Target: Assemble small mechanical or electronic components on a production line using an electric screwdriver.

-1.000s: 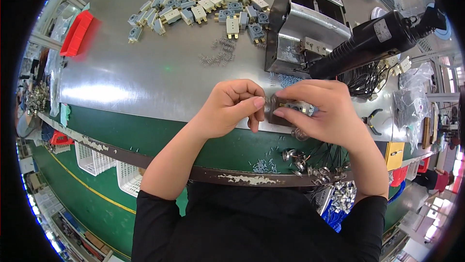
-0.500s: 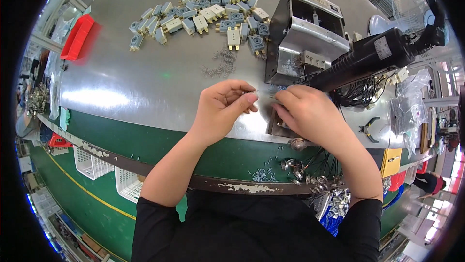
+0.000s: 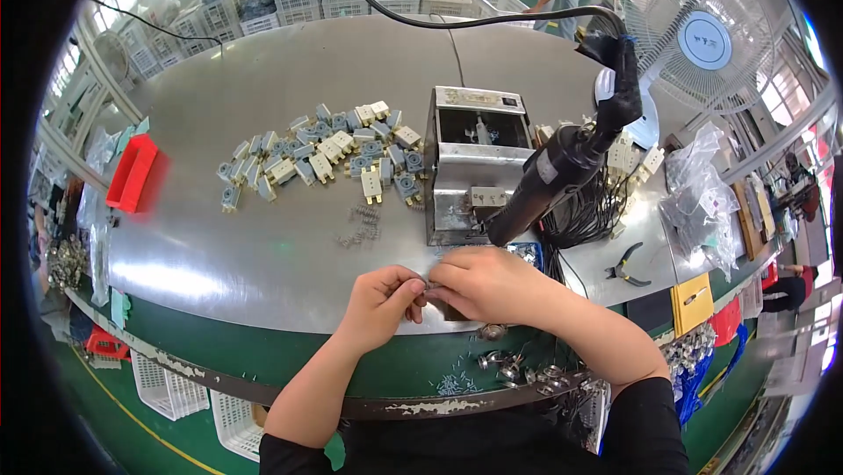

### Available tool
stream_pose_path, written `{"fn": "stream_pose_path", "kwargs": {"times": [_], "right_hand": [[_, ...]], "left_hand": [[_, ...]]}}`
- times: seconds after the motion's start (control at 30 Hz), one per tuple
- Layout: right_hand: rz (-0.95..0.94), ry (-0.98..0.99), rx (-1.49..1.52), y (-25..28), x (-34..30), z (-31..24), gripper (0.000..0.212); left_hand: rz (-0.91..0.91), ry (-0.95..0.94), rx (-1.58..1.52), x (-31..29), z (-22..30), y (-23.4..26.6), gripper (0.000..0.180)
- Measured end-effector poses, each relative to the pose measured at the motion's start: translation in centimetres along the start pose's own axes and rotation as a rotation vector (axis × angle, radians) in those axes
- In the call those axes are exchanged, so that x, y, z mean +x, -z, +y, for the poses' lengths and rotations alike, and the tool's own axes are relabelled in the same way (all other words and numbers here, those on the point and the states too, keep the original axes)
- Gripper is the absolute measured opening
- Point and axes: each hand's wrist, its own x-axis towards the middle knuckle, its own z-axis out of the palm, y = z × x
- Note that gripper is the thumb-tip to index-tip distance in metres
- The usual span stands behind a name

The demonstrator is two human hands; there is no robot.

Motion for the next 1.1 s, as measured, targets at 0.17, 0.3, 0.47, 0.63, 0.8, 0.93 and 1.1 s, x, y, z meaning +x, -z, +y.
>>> {"fn": "stream_pose_path", "kwargs": {"times": [0.17,0.3,0.47,0.63,0.8,0.93,1.1], "right_hand": [[0.017,-0.167,0.399,1.0,0.6,-0.6,0.016],[0.028,-0.423,0.581,1.2,1.1,-1.1,0.031],[-0.101,-0.6,0.644,1.0,1.8,-1.1,0.043],[-0.109,-0.767,0.806,0.3,2.0,-0.8,0.049],[0.014,-0.221,0.047,-1.3,1.1,0.6,0.031],[-0.039,-0.224,-0.042,-1.0,1.2,0.1,0.022],[0.097,-0.218,0.19,0.8,1.7,-1.8,0.02]], "left_hand": [[0.08,-0.214,-0.017,-0.5,-0.5,-0.2,0.005],[0.194,-0.95,0.695,0.0,1.2,-0.2,0.022],[0.229,-1.186,0.79,1.1,0.7,1.0,0.026],[0.16,-1.295,0.834,0.3,1.1,0.7,0.025],[0.294,-0.47,0.258,-0.7,0.1,-0.3,0.012],[0.166,-0.267,-0.029,-0.4,0.1,0.4,0.014],[0.044,-0.136,-0.101,-0.3,0.1,0.8,0.015]]}}
